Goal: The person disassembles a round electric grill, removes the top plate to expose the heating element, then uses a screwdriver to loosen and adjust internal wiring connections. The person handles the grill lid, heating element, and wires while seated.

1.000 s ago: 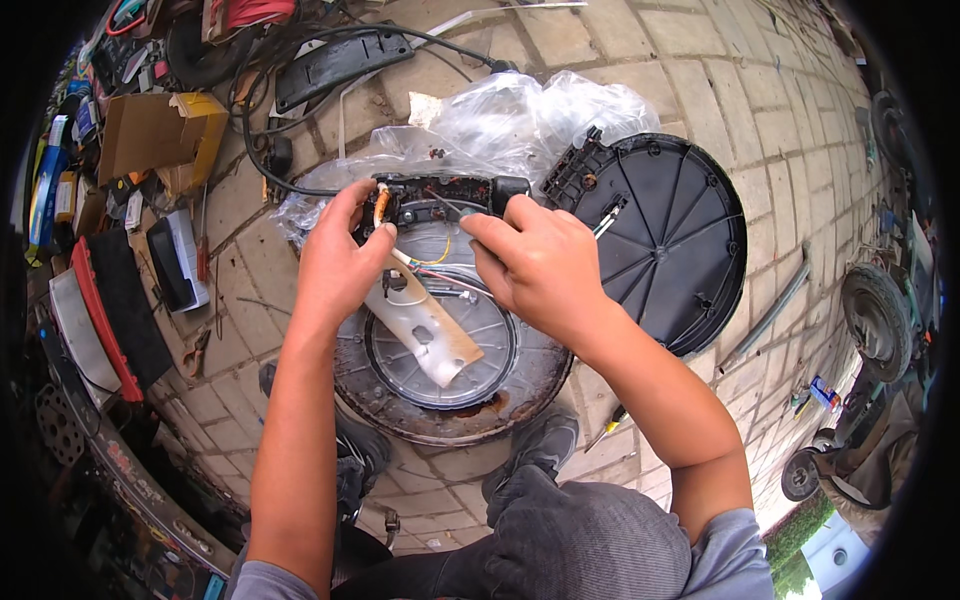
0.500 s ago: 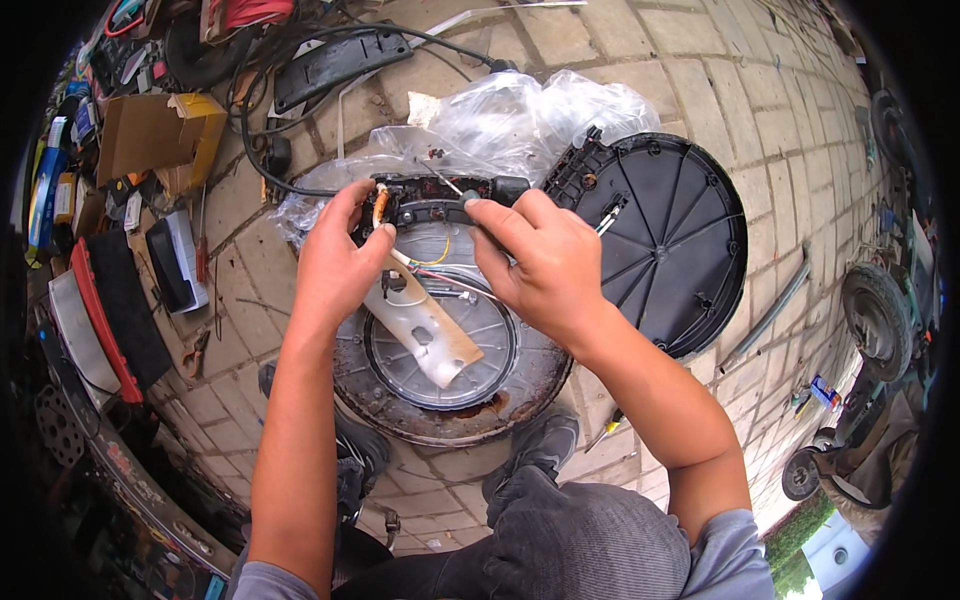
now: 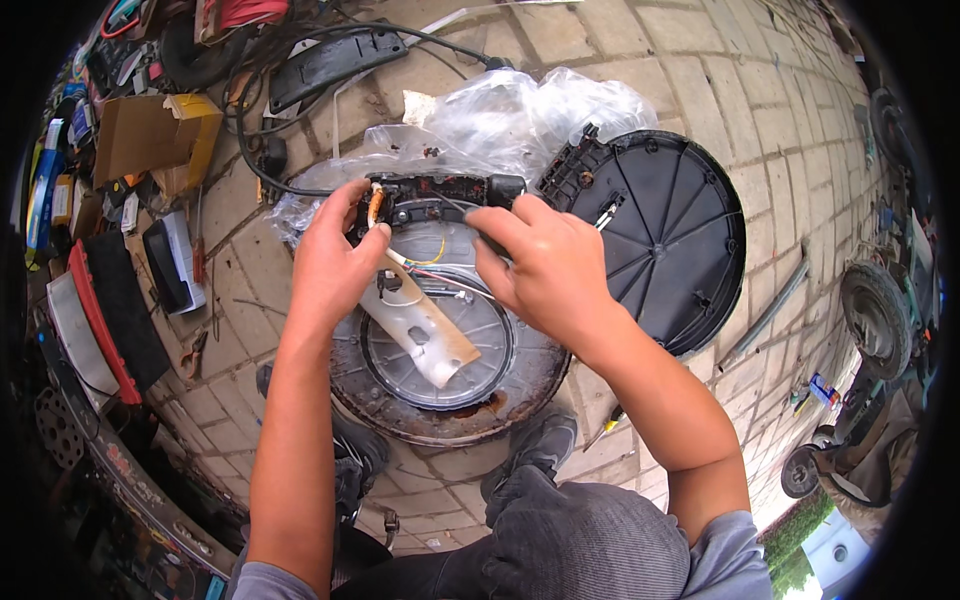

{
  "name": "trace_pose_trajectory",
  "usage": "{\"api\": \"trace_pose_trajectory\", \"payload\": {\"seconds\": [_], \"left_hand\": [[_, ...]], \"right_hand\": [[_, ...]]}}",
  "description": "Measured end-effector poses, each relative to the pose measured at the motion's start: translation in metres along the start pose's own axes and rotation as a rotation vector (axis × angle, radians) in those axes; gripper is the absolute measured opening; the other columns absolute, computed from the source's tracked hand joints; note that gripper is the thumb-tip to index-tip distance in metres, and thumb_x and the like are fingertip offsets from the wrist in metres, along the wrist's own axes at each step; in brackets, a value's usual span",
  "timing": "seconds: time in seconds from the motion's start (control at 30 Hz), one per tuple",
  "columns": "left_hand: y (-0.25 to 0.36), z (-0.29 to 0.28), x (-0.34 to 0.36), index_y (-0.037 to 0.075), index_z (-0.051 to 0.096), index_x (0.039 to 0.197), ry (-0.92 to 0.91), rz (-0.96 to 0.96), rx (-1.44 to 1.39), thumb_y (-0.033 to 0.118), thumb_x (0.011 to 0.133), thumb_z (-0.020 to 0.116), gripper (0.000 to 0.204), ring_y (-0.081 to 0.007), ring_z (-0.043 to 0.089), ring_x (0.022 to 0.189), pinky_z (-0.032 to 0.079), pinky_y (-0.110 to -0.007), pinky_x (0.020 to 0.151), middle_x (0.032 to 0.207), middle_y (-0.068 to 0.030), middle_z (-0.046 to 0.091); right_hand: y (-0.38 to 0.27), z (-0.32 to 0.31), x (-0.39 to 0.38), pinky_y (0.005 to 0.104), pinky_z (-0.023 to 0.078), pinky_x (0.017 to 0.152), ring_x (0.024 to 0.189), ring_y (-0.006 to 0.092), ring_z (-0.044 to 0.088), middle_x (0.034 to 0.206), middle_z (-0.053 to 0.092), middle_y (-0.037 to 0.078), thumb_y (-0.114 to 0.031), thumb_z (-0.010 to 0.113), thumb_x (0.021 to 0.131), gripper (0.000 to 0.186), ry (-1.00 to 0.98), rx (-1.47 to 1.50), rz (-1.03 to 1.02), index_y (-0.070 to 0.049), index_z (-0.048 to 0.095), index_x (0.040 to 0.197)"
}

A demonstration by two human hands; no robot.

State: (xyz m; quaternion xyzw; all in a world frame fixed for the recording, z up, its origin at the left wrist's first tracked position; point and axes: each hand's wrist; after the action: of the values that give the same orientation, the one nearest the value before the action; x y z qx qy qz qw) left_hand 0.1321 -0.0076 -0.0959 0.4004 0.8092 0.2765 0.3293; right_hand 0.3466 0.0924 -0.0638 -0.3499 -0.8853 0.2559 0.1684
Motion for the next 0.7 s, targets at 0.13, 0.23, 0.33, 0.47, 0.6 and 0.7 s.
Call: {"api": "trace_pose_trajectory", "payload": {"seconds": [0.13, 0.23, 0.33, 0.47, 0.6, 0.7], "left_hand": [[0.003, 0.000, 0.001, 0.001, 0.057, 0.137, -0.025, -0.023, -0.011, 0.014, 0.085, 0.070, 0.055, -0.0317, 0.063, 0.122, 0.047, -0.039, 0.107, 0.131, -0.0203, 0.064], [0.008, -0.002, 0.001, 0.000, 0.057, 0.137, -0.029, -0.027, -0.002, 0.014, 0.085, 0.070, 0.055, -0.0311, 0.064, 0.122, 0.047, -0.039, 0.107, 0.130, -0.0194, 0.065], [0.004, -0.002, -0.001, 0.000, 0.057, 0.137, -0.016, -0.031, 0.012, 0.014, 0.085, 0.070, 0.055, -0.0310, 0.064, 0.122, 0.047, -0.039, 0.107, 0.130, -0.0190, 0.065], [0.004, -0.001, 0.000, 0.002, 0.057, 0.136, -0.014, -0.022, -0.004, 0.016, 0.085, 0.069, 0.054, -0.0341, 0.063, 0.121, 0.047, -0.041, 0.106, 0.131, -0.0194, 0.064], [0.001, -0.001, 0.000, 0.005, 0.058, 0.134, -0.007, -0.006, 0.013, 0.019, 0.084, 0.069, 0.053, -0.0398, 0.061, 0.119, 0.048, -0.044, 0.102, 0.132, -0.0192, 0.062], [0.004, -0.002, 0.000, 0.005, 0.058, 0.134, -0.016, -0.013, 0.017, 0.019, 0.085, 0.069, 0.053, -0.0397, 0.061, 0.120, 0.048, -0.044, 0.102, 0.132, -0.0191, 0.062]], "right_hand": [[0.006, 0.008, -0.002, 0.0380, 0.047, 0.053, 0.058, 0.0261, 0.059, 0.072, 0.056, 0.005, -0.013, 0.079, 0.077, 0.024, 0.114, -0.022, -0.032, -0.016, 0.074, 0.100], [0.004, 0.008, -0.008, 0.0362, 0.046, 0.051, 0.055, 0.0241, 0.057, 0.071, 0.055, 0.004, -0.011, 0.078, 0.077, 0.027, 0.261, -0.030, -0.034, -0.015, 0.075, 0.103], [-0.001, 0.005, -0.010, 0.0365, 0.045, 0.051, 0.055, 0.0241, 0.057, 0.071, 0.055, 0.004, -0.011, 0.078, 0.076, 0.026, 0.159, -0.004, -0.053, -0.015, 0.074, 0.101], [-0.005, 0.005, -0.007, 0.0367, 0.045, 0.052, 0.056, 0.0237, 0.058, 0.070, 0.054, 0.004, -0.012, 0.077, 0.076, 0.023, 0.066, -0.070, -0.051, -0.014, 0.073, 0.099], [-0.012, 0.014, 0.001, 0.0364, 0.044, 0.053, 0.057, 0.0227, 0.058, 0.069, 0.051, 0.003, -0.014, 0.076, 0.078, 0.020, 0.080, -0.179, -0.083, -0.015, 0.071, 0.097], [-0.007, 0.024, -0.011, 0.0358, 0.042, 0.053, 0.056, 0.0220, 0.056, 0.068, 0.050, 0.003, -0.014, 0.078, 0.078, 0.022, 0.140, -0.160, -0.070, -0.015, 0.072, 0.100]]}}
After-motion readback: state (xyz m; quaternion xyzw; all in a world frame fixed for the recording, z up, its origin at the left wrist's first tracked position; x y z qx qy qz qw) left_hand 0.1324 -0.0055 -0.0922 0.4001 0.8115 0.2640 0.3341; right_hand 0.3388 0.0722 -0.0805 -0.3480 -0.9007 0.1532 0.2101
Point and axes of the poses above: each hand's wrist, its own x-axis towards the middle knuckle, its own z-axis out of the palm, y = z × x
